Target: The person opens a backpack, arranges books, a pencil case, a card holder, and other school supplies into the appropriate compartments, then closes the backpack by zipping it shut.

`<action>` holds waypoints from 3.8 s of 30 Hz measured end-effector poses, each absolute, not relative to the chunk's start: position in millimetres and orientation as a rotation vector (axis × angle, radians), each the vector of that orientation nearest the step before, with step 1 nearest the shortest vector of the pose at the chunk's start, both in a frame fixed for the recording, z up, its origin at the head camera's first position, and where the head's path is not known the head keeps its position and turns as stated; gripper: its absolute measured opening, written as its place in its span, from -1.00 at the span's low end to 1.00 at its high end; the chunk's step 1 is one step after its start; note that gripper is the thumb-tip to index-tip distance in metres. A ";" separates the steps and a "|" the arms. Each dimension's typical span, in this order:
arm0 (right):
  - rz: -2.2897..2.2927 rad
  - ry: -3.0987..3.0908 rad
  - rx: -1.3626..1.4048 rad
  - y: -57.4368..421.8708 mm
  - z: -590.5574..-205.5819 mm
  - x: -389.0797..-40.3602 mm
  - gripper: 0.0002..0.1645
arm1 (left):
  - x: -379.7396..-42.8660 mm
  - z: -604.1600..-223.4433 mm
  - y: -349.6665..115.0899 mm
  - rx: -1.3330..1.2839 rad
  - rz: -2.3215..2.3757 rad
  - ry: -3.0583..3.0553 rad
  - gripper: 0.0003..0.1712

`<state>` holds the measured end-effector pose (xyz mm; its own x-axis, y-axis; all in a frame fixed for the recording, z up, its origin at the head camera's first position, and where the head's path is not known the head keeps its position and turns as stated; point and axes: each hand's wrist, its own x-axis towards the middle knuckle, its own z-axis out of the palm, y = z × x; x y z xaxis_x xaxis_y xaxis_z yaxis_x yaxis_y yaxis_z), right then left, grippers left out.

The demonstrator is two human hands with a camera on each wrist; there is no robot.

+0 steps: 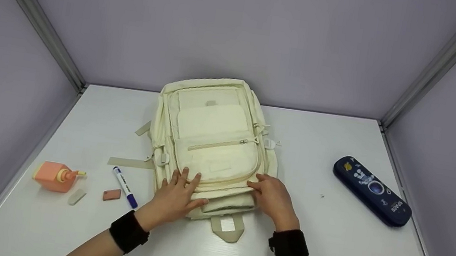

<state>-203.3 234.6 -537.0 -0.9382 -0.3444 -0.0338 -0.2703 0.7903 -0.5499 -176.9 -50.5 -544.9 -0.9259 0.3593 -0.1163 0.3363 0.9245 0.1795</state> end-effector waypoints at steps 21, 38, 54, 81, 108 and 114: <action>-0.747 2.868 -0.463 206.1 -534.7 -183.5 -0.77 | -200.7 -558.8 -84.7 0.576 0.433 2.864 -0.08; -0.616 2.913 -0.620 178.7 -549.9 -198.3 -0.11 | -213.4 -546.4 -101.7 0.614 0.758 2.784 -0.36; -0.602 2.895 -0.655 181.1 -555.9 -199.2 -0.11 | -282.4 -551.8 -146.5 0.109 0.893 2.896 -0.46; -0.645 2.873 -0.671 181.8 -557.6 -200.1 -0.13 | -302.5 -564.8 -153.6 -0.119 1.233 2.773 -0.81; -0.610 2.893 -0.619 176.3 -556.2 -195.1 -0.15 | -272.9 -547.0 -156.1 0.215 0.593 2.953 -0.77; -0.623 2.891 -0.626 175.7 -558.3 -195.3 -0.15 | -252.6 -546.0 -156.4 0.298 0.594 3.019 -0.76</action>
<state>-195.3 175.7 -558.3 -0.9076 -0.4189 -0.0277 -0.3703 0.8299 -0.4174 -252.6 -156.4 -546.0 -0.9801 0.1980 -0.0124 0.1785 0.9076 0.3800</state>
